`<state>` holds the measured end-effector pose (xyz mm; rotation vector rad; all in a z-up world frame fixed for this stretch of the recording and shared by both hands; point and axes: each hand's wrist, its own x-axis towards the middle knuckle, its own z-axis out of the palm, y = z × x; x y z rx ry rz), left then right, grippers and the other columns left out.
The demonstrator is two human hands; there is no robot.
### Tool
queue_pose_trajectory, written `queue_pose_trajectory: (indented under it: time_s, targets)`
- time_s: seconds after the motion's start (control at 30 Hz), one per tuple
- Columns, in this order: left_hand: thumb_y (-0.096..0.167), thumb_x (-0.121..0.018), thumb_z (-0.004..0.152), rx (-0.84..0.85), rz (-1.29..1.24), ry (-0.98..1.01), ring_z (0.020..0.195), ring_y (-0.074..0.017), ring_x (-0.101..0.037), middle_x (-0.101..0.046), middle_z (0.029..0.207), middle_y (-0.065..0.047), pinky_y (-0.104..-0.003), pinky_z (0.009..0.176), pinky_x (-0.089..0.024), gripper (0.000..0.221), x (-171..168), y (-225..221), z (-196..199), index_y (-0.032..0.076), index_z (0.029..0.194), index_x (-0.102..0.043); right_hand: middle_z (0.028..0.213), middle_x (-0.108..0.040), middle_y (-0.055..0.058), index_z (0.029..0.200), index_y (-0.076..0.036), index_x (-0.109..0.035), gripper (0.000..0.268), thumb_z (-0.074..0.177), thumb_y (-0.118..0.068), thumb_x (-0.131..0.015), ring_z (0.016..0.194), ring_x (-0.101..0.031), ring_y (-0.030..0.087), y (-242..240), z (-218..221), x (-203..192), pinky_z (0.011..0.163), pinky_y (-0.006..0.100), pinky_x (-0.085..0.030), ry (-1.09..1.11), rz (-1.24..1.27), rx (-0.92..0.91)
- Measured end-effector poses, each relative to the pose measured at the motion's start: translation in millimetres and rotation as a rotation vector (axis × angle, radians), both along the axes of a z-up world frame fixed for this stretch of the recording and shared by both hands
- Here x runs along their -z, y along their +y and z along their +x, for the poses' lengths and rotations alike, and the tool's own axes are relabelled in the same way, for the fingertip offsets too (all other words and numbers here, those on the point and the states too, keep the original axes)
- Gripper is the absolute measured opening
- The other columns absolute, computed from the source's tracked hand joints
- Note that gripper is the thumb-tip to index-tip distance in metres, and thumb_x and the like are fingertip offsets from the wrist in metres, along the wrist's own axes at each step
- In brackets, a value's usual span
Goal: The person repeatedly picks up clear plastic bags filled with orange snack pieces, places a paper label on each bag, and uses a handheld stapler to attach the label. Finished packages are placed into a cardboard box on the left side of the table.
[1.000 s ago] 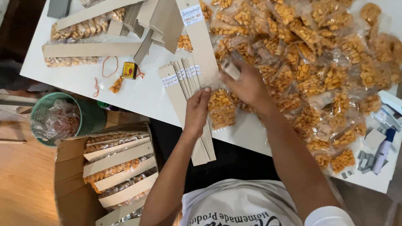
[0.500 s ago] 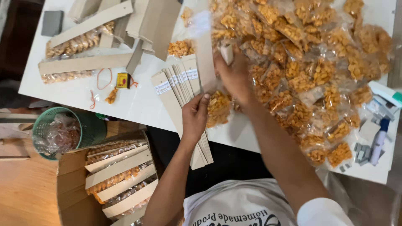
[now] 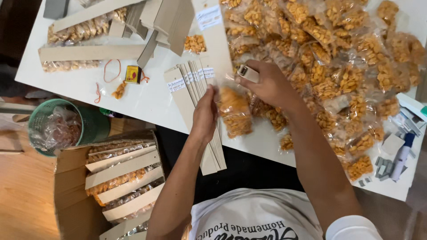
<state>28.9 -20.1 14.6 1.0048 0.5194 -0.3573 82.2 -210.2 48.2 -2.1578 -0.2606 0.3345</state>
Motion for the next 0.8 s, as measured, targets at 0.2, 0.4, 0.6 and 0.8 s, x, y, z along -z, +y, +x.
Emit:
queue_pose_trajectory:
  time_s: [0.2, 0.4, 0.6, 0.8]
  targets:
    - [0.041, -0.055, 0.101, 0.187, 0.204, -0.368, 0.090, -0.0164, -0.068, -0.067, 0.093, -0.001, -0.029, 0.077, -0.057, 0.035, 5, -2, -6, 0.010, 0.096, -0.068, 0.074, -0.062, -0.004, 0.087, -0.017, -0.061, 0.024, 0.098, -0.032, -0.075, 0.067, -0.055, 0.012, 14, 3, 18, 0.059, 0.032, -0.038, -0.062, 0.034, 0.075]
    - [0.032, -0.048, 0.107, 0.200, 0.593, -0.611, 0.064, -0.0073, -0.037, -0.037, 0.065, 0.006, -0.028, 0.060, -0.031, 0.040, 3, -5, -13, 0.016, 0.070, -0.040, 0.079, -0.060, -0.007, 0.094, -0.018, -0.060, 0.047, 0.093, -0.064, -0.050, 0.070, -0.058, 0.008, 59, -2, -6, 0.060, 0.020, -0.048, -0.005, 0.713, 0.424]
    - [0.036, -0.055, 0.103, 0.356, 0.689, -0.739, 0.108, -0.0166, -0.070, -0.071, 0.129, -0.013, -0.029, 0.081, -0.058, 0.043, 9, -1, -17, 0.005, 0.131, -0.067, 0.058, -0.056, 0.000, 0.071, -0.012, -0.059, 0.064, 0.083, -0.074, -0.046, 0.049, -0.064, 0.015, 60, 1, 0, 0.044, 0.027, -0.056, 0.007, 0.802, 0.554]
    - [0.029, -0.059, 0.106, 0.155, 0.576, -0.485, 0.072, -0.0101, -0.052, -0.064, 0.072, 0.002, -0.030, 0.067, -0.049, 0.029, 26, -3, -13, 0.011, 0.095, -0.078, 0.081, -0.072, 0.016, 0.100, -0.011, -0.071, 0.047, 0.091, -0.057, -0.077, 0.086, -0.074, 0.038, 0, 4, 55, 0.070, 0.047, -0.055, -0.343, -0.124, 0.544]
